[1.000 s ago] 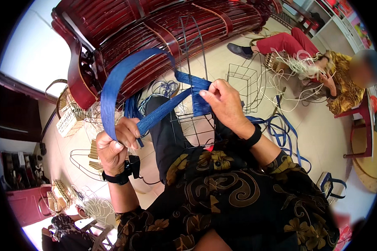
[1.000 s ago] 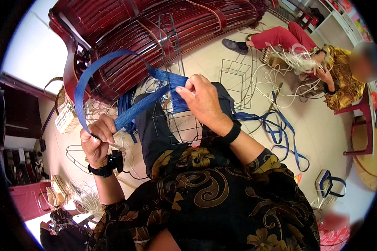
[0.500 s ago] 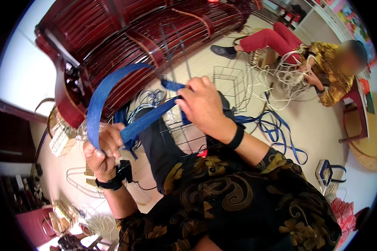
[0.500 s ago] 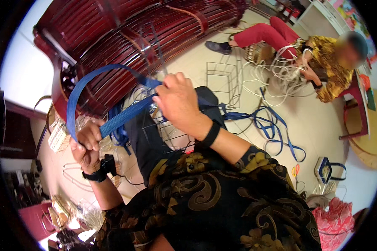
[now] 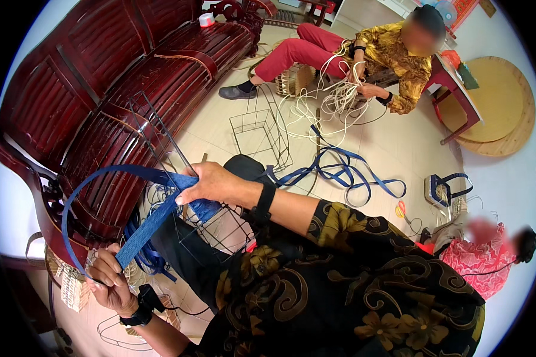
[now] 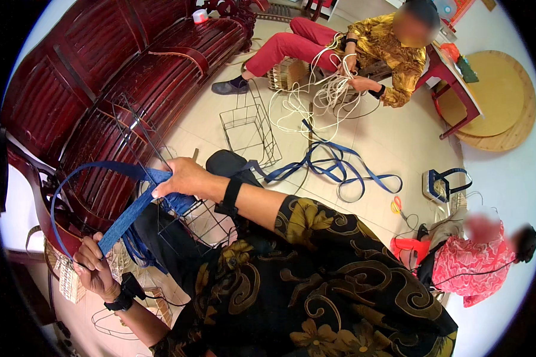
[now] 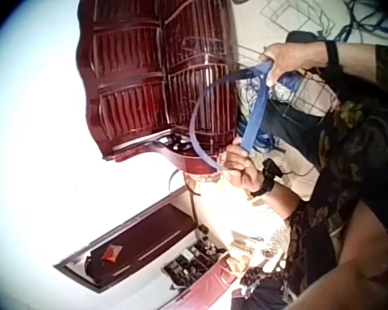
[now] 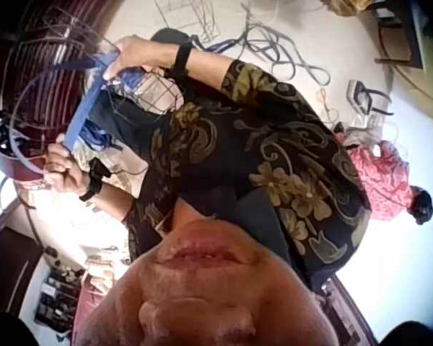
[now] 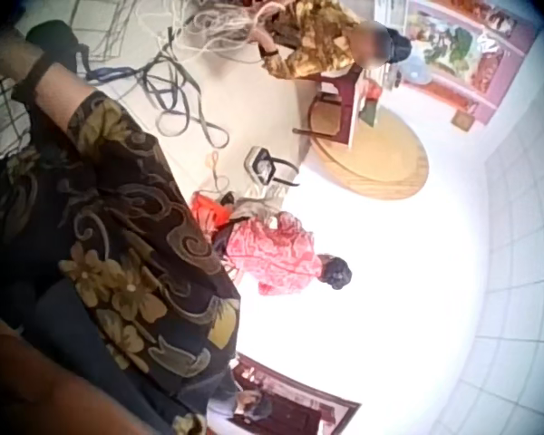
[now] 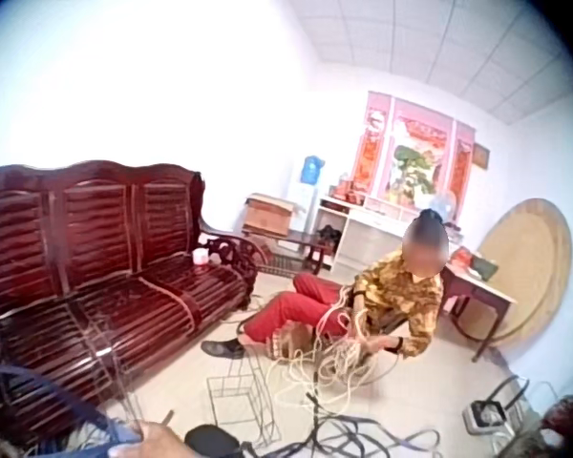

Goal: The person weaves blue plastic straps around a wire frame to create a basket, wrapping the straps tightly around the vertical wires and pulling them through the frame by hand.

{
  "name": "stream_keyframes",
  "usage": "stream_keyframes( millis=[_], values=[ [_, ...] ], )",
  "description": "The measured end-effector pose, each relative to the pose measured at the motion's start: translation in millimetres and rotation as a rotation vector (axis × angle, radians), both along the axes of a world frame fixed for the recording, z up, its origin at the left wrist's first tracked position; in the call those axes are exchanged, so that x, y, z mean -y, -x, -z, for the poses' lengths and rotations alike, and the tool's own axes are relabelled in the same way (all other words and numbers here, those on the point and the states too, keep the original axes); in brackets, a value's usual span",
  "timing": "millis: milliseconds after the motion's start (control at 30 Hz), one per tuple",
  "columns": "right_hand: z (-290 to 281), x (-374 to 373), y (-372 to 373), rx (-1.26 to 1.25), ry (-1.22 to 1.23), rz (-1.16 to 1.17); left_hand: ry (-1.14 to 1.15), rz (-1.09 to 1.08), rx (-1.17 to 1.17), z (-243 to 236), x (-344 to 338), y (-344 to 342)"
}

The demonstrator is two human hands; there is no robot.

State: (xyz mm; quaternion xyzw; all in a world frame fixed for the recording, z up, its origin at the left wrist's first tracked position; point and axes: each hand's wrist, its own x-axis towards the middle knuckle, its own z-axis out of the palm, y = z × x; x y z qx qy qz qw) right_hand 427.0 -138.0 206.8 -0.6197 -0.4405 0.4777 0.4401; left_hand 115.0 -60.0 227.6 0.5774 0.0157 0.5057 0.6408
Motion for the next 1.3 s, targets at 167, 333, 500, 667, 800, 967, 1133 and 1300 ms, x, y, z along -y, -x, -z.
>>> stream_keyframes(
  millis=[167, 333, 500, 667, 800, 967, 1133, 1300],
  values=[
    [-7, -8, -3, -0.457, 0.060, -0.059, 0.014, 0.020, -0.018, -2, -2, -6],
    [8, -11, -2, -0.638, 0.108, -0.137, 0.047, -0.136, -0.035, 5, 7, 4],
    [0, -4, -9, -0.538, 0.081, -0.012, 0.192, 0.111, 0.170, 6, -21, 35],
    [-7, -9, -2, -0.480, 0.131, -0.043, 0.242, 0.062, 0.163, -25, -9, 56],
    [-12, -12, -3, -0.442, 0.148, -0.062, 0.365, -0.305, -0.143, -18, -12, 66],
    [-9, -14, -5, -0.374, 0.193, -0.078, 0.142, -0.882, -0.922, -42, -32, 47],
    [-5, -13, -6, -0.395, 0.150, -0.109, -0.308, -0.600, -0.902, -87, -18, -55],
    [1, -13, -6, -0.422, 0.128, -0.075, -0.596, -0.130, -1.060, -46, -45, -137]
  ],
)
